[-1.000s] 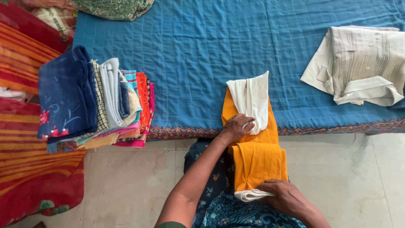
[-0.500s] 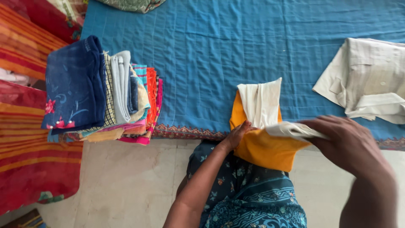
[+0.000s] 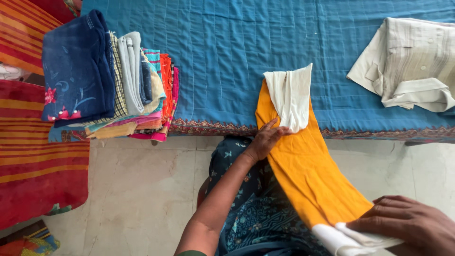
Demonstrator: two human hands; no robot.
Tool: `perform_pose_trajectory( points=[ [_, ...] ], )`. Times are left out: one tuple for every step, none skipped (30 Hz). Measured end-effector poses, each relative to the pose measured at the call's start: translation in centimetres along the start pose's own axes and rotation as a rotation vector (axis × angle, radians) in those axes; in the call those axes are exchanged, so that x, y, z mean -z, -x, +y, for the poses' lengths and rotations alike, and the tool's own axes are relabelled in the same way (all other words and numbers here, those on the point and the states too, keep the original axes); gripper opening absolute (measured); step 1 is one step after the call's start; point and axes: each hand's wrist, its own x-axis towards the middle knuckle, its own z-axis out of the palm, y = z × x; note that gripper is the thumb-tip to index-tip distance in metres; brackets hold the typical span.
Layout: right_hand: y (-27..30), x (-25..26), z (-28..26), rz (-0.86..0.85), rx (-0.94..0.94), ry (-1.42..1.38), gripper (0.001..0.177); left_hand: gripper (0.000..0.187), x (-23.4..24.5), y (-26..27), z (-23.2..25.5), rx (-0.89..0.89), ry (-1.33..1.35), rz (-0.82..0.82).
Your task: The person folds a dark blue floral garment and places it on a stack. Then, the person unfolds and folds a yellow long-sleeved top with white trim, smoothing it and stacking it on the bed.
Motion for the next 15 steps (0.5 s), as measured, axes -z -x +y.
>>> perform_pose_trajectory(
  points=[
    [0.3,-0.1,-0.2,0.046,0.023,0.053,0.059,0.070,0.3,0.2,0.8,0.092,0.132,0.000],
    [0.4,-0.3,-0.5,0.046,-0.067,0.051,0.057,0.071,0.5,0.2,1.5,0.089,0.152,-0.029],
    [0.4,-0.6,-0.8,0.047,-0.157,0.050,0.056,0.073,0.4,0.3,2.1,0.086,0.172,-0.057],
    [0.4,-0.7,-1.1,0.044,-0.247,0.046,0.055,0.075,0.2,0.5,2.5,0.087,0.194,-0.085],
    [0.2,-0.7,-1.2,0.053,-0.283,0.060,0.055,0.075,0.0,0.8,2.7,0.094,0.186,-0.067],
    [0.0,-0.6,-1.2,0.061,-0.319,0.075,0.055,0.075,-0.3,1.0,2.8,0.101,0.179,-0.048],
    [-0.3,-0.3,-1.1,0.069,-0.354,0.089,0.056,0.075,-0.4,1.1,2.8,0.108,0.173,-0.028],
    [-0.5,0.0,-1.1,0.090,-0.350,0.087,0.057,0.075,-0.7,1.3,2.8,0.065,0.111,0.026],
    [-0.8,0.4,-1.0,0.112,-0.346,0.085,0.057,0.075,-0.9,1.4,2.6,0.022,0.049,0.080],
    [-1.1,0.9,-0.8,0.134,-0.342,0.084,0.058,0.075,-1.2,1.4,2.4,-0.023,-0.013,0.134],
    [-1.5,1.3,-0.6,0.162,-0.313,0.090,0.057,0.076,-1.4,1.3,2.0,-0.015,-0.032,0.084],
    [-1.9,1.9,-0.5,0.191,-0.284,0.097,0.056,0.078,-1.6,1.2,1.6,-0.008,-0.052,0.034],
    [-2.4,2.6,-0.3,0.219,-0.255,0.104,0.055,0.079,-1.8,1.1,1.0,-0.002,-0.072,-0.016],
    [-3.5,3.3,0.3,0.261,-0.294,0.112,0.055,0.081,-2.1,1.3,0.4,0.010,-0.070,-0.044],
    [-4.9,4.0,1.1,0.303,-0.333,0.120,0.055,0.084,-2.5,1.5,-0.3,0.022,-0.068,-0.072]
  ],
)
